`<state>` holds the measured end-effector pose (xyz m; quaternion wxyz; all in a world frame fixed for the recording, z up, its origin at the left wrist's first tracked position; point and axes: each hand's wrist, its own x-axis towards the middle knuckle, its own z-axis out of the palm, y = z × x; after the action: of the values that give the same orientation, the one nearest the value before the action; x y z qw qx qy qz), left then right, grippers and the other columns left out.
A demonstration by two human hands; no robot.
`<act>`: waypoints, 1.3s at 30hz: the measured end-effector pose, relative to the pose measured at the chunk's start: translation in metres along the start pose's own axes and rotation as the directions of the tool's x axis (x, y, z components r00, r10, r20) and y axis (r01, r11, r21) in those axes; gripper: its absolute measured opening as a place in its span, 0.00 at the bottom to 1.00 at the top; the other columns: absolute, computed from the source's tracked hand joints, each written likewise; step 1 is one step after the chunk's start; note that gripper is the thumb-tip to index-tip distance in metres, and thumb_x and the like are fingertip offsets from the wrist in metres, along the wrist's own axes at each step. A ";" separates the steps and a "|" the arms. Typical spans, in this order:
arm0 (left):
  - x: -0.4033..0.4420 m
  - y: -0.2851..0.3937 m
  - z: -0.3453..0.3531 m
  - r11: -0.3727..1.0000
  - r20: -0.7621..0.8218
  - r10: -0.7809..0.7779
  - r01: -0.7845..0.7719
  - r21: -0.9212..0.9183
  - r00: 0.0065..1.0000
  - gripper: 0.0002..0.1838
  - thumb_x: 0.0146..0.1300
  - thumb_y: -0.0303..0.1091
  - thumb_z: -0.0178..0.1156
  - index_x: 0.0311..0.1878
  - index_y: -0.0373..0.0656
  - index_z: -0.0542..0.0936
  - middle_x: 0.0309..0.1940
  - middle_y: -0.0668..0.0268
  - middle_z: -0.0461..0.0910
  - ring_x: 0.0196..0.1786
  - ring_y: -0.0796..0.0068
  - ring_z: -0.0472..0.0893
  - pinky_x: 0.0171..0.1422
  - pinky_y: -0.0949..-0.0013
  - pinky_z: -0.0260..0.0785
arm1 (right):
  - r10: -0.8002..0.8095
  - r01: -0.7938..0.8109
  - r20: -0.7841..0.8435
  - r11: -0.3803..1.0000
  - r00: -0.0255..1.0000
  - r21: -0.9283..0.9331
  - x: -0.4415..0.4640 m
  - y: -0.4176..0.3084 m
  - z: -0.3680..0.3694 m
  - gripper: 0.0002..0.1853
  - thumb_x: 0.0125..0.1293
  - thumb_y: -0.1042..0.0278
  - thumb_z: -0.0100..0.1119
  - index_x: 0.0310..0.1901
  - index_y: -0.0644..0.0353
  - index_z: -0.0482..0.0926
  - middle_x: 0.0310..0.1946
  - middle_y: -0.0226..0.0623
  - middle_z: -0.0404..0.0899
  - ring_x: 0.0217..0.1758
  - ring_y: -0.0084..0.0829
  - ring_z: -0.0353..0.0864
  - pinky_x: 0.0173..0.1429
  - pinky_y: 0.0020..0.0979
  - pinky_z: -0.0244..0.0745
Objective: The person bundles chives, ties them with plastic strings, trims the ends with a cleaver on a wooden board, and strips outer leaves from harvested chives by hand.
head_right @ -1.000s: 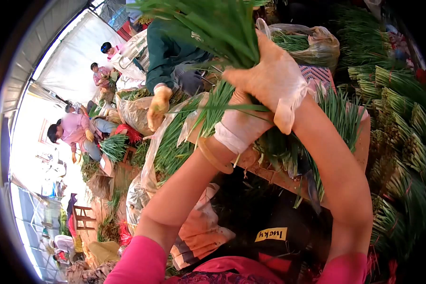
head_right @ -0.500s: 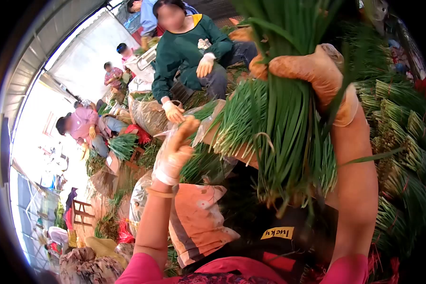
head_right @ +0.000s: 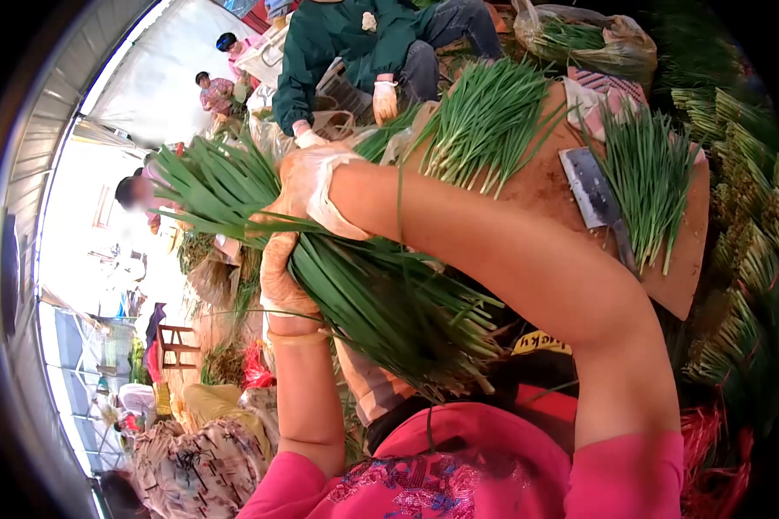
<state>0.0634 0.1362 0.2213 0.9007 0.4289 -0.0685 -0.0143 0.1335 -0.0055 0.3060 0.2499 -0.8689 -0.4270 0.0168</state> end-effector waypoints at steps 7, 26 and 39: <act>-0.062 0.039 -0.103 0.944 -0.373 0.326 -0.317 0.089 0.868 0.24 0.55 0.30 0.58 0.58 0.42 0.71 0.39 0.65 0.78 0.44 0.67 0.76 0.57 0.58 0.71 | -0.313 0.295 0.032 0.921 0.949 0.256 -0.076 -0.003 0.148 0.34 0.55 0.61 0.61 0.64 0.53 0.64 0.52 0.45 0.73 0.50 0.47 0.77 0.53 0.42 0.73; -0.147 0.035 -0.178 0.892 -0.546 0.427 -0.437 0.119 0.721 0.24 0.60 0.33 0.57 0.62 0.50 0.71 0.44 0.72 0.78 0.49 0.69 0.76 0.57 0.54 0.71 | -0.200 0.220 -0.151 0.967 0.968 0.131 -0.040 0.009 0.250 0.21 0.58 0.62 0.61 0.53 0.55 0.75 0.51 0.34 0.76 0.54 0.38 0.76 0.56 0.38 0.72; -0.183 0.017 -0.229 0.884 -0.738 0.325 -0.466 0.016 0.591 0.19 0.56 0.42 0.61 0.49 0.44 0.77 0.42 0.61 0.79 0.44 0.60 0.79 0.51 0.49 0.75 | 0.536 0.252 0.080 -0.517 0.841 0.818 -0.123 0.165 0.178 0.09 0.69 0.62 0.48 0.37 0.58 0.72 0.18 0.19 0.62 0.14 0.13 0.56 0.15 0.16 0.54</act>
<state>-0.0869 0.3391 0.0716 0.8678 0.2901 0.1992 0.3508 0.1330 -0.1070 0.0538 0.9473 -0.2372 0.0286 0.2134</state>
